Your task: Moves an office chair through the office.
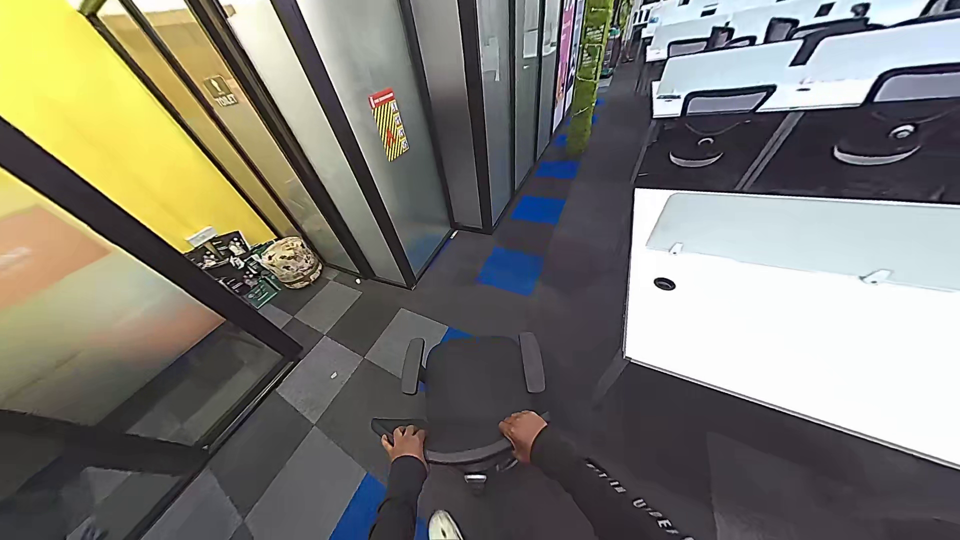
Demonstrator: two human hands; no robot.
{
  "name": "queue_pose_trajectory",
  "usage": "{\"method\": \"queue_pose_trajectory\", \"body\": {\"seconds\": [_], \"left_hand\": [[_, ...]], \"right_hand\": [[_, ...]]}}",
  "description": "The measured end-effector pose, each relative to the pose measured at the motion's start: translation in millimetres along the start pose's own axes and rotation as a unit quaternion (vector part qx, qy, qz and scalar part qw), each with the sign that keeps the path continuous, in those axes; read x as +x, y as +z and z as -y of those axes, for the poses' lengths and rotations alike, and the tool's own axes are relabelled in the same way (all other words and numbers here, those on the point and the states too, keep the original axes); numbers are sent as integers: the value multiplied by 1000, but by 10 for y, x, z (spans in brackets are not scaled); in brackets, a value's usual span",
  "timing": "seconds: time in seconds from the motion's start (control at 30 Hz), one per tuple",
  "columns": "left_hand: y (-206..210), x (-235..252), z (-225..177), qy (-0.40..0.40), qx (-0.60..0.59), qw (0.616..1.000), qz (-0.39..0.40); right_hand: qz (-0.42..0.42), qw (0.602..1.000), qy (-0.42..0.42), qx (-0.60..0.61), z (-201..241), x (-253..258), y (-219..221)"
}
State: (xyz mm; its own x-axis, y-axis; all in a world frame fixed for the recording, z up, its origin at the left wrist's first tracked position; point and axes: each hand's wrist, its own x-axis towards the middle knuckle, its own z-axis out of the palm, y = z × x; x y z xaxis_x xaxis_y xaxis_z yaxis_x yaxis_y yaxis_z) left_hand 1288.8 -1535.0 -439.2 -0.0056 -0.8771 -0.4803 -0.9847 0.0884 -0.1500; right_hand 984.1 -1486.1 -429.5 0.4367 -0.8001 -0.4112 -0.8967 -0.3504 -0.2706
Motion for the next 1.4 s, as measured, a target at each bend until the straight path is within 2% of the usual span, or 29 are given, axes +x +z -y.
{"method": "queue_pose_trajectory", "body": {"seconds": [0.13,0.27,0.43,0.63,0.97,1.13,1.27,1.4], "left_hand": [[-320,616,15,24,-6,1000,-8],[-603,1228,64,75,-16,997,-19],[-981,1964,256,192,-20,981,-29],[-1484,2657,506,316,-34,948,-2],[-2115,3786,470,367,4,930,23],[-2544,4463,387,385,28,922,27],[-2864,4960,290,399,36,916,28],[-3165,5369,159,412,52,909,29]], "right_hand": [[-20,999,33,-4,-229,459,-258],[-6,996,91,-4,-365,885,-570],[-10,987,157,-4,-500,1394,-899],[-26,975,219,4,-589,1886,-1171],[-60,970,233,21,-886,2525,-1522],[-137,963,232,11,-1123,2961,-1651],[-166,956,241,10,-1358,3313,-1802],[-142,954,261,37,-1590,3563,-2066]]}}
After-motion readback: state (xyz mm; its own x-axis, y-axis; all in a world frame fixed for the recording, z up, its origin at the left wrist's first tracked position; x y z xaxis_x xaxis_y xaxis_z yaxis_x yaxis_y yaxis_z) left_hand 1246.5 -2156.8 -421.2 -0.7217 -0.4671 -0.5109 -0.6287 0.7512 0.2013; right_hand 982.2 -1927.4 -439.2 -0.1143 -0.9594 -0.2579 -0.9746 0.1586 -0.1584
